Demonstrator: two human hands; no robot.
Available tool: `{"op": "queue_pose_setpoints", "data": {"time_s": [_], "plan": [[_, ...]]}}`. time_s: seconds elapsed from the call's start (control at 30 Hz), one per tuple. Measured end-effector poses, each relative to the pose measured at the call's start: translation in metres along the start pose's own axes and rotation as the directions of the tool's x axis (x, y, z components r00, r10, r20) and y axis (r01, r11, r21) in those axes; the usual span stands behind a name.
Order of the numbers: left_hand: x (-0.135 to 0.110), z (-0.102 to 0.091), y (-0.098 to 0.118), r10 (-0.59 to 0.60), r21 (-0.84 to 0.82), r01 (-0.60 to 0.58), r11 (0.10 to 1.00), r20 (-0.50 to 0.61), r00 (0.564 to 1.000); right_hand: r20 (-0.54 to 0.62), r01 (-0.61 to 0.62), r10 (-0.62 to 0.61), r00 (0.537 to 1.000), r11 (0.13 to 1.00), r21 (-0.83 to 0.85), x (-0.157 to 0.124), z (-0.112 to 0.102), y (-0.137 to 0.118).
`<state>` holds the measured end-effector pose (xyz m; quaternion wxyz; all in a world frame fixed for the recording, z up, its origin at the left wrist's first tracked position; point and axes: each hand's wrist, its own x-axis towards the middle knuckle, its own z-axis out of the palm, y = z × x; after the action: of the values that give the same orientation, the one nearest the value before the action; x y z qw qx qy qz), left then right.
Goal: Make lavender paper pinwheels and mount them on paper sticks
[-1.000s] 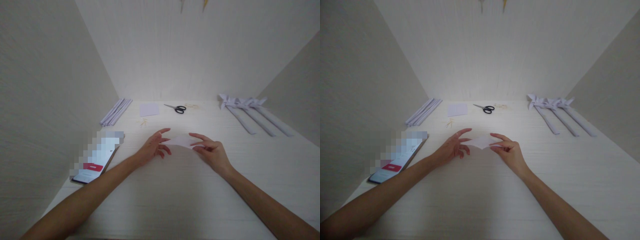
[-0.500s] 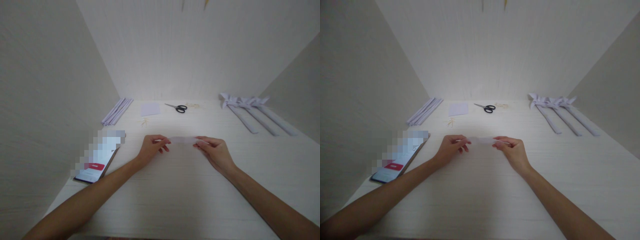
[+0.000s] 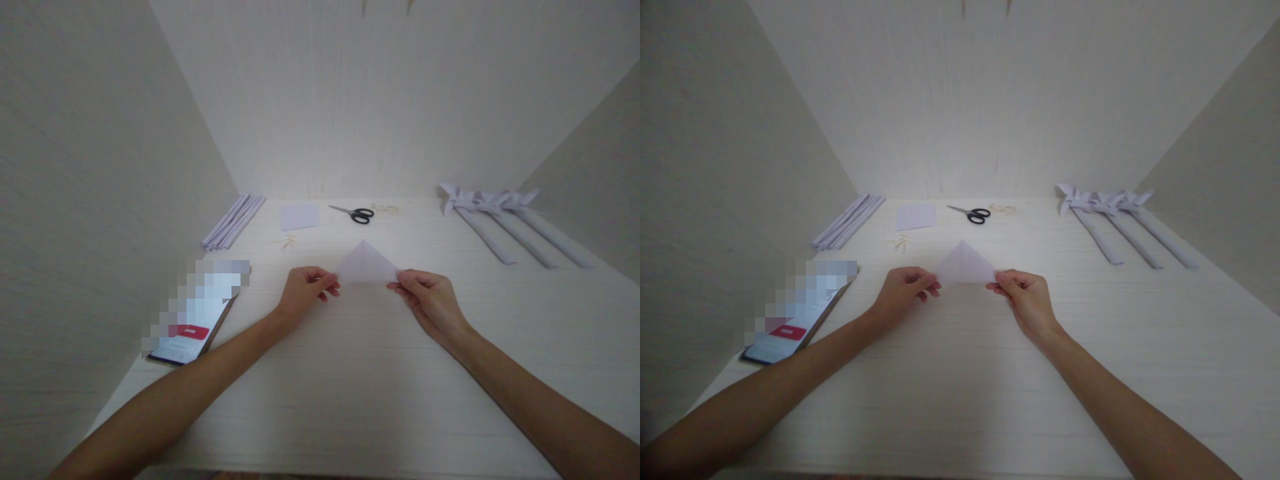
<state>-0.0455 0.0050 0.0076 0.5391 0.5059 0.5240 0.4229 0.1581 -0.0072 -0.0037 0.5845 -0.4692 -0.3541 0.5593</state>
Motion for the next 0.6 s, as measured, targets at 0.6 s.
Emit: {"op": "queue_pose_setpoints", "data": {"time_s": [0.6], "plan": [[-0.0011, 0.0026, -0.0015, -0.016, -0.139, 0.013, 0.99, -0.022, 1.0, -0.075, 0.039, -0.028, 0.997, 0.988, 0.152, 0.001, 0.005, 0.0]]}}
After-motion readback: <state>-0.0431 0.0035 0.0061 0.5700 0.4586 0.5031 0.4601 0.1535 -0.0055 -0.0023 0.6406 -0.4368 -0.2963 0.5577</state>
